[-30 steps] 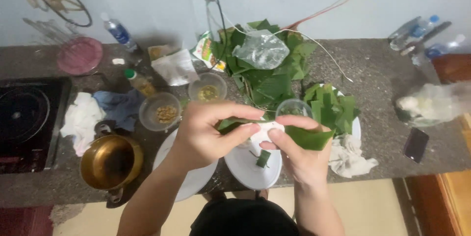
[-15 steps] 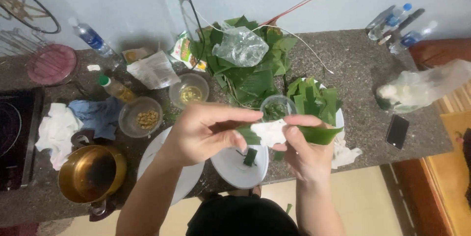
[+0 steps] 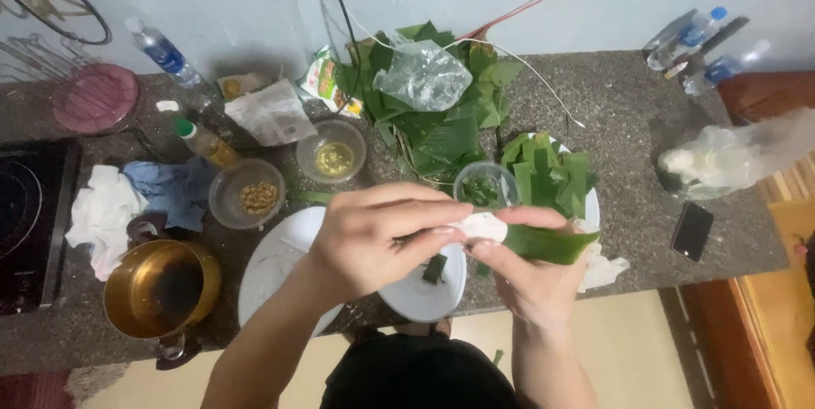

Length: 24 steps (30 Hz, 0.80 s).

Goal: Preparing food items by applying paste and ingredients to green leaves and folding them into small packets.

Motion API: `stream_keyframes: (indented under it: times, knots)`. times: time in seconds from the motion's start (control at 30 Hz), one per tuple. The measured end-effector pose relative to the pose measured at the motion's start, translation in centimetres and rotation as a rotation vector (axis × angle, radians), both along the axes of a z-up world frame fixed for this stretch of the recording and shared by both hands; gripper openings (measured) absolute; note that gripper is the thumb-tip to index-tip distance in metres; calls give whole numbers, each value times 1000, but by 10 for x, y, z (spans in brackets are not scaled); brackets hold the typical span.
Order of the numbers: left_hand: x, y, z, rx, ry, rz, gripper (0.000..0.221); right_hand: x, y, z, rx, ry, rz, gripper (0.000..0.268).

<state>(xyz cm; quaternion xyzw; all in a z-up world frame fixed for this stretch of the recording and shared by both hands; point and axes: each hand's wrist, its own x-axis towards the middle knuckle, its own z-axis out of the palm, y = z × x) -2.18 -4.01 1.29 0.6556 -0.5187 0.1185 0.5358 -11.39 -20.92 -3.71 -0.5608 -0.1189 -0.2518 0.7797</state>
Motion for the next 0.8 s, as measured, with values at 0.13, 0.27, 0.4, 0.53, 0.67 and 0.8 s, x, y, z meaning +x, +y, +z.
stream_keyframes:
  times: [0.13, 0.27, 0.4, 0.53, 0.67, 0.8]
  knots:
    - [4, 5, -1, 42, -17, -57, 21, 4, 2, 2, 35, -16, -1, 26]
    - [8, 8, -9, 82, 4, -131, 38, 6, 5, 1, 61, 6, -84, 23]
    - [3, 6, -2, 116, -48, -22, 37, 8, 6, 2, 74, -2, -39, 23]
    - [0, 5, 1, 16, -55, 7, 24, 6, 3, 0, 55, -6, -20, 23]
    - [0, 6, -7, -7, -80, 24, 21, 4, 6, -1, 22, -6, -48, 30]
    - [-1, 8, -10, -15, -37, -26, 22, 3, 8, 1, -51, 28, -121, 26]
